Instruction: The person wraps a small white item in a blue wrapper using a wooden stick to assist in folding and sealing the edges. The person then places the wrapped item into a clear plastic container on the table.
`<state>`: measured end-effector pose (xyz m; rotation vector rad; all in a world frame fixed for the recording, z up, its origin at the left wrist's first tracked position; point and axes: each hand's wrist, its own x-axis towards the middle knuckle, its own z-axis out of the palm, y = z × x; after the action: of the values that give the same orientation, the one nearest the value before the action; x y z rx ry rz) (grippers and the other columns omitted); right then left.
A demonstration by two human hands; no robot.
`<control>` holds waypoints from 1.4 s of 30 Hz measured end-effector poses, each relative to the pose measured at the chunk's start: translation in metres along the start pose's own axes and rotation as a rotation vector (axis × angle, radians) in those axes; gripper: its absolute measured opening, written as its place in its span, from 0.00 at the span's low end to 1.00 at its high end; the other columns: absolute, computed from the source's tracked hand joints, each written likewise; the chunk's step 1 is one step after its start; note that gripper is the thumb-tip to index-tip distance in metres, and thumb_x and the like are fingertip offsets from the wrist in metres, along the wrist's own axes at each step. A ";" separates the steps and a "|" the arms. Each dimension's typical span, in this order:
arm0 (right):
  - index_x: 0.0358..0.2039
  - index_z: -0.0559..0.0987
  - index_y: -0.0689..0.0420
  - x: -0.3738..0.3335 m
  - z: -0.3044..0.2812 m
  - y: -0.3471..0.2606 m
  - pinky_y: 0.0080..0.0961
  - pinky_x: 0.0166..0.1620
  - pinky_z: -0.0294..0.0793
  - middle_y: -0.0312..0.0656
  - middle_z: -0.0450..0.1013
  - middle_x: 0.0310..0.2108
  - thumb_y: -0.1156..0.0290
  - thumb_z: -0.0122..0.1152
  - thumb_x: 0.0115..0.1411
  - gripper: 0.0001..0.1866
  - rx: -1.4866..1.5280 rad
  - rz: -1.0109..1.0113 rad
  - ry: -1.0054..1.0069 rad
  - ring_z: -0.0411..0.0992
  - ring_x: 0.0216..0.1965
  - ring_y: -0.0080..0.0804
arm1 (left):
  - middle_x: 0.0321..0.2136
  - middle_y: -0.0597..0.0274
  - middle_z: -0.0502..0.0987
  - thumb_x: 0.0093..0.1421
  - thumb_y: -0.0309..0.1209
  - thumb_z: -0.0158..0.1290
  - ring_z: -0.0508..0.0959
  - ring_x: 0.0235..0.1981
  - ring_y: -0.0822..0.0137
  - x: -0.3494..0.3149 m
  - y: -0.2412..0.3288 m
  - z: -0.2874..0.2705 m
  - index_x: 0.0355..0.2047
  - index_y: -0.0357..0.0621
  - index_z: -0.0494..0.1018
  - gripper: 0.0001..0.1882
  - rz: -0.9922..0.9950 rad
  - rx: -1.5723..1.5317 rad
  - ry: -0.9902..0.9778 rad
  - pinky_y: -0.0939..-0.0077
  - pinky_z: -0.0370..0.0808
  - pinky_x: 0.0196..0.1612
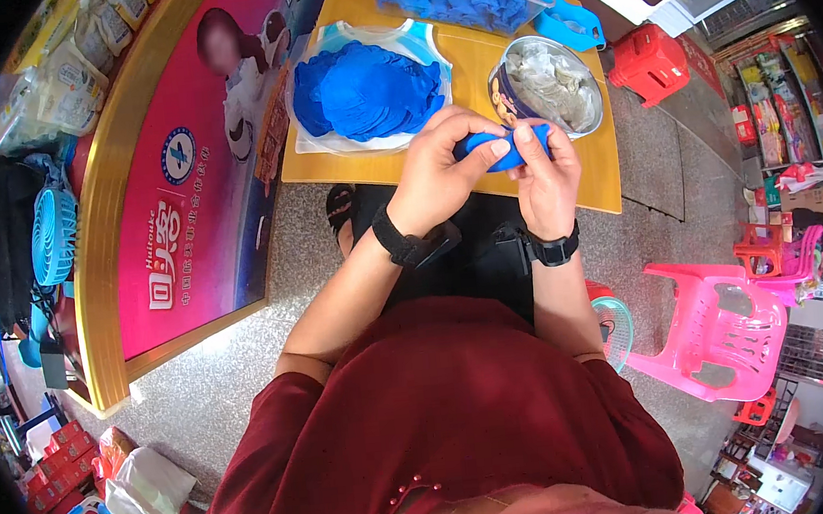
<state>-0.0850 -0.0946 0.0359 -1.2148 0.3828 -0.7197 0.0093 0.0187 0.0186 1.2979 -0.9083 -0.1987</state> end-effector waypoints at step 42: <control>0.35 0.77 0.61 0.032 0.010 -0.026 0.17 0.37 0.73 0.35 0.73 0.32 0.73 0.68 0.56 0.09 -0.475 0.053 -0.465 0.71 0.34 0.18 | 0.35 0.61 0.80 0.56 0.22 0.61 0.78 0.36 0.74 0.014 0.004 -0.042 0.49 0.40 0.71 0.20 -0.330 -0.394 0.124 0.80 0.76 0.41</control>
<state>-0.0639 -0.1137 0.0666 -1.7643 0.1982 -0.2846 0.0452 0.0423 0.0293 1.0690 -0.5114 -0.5235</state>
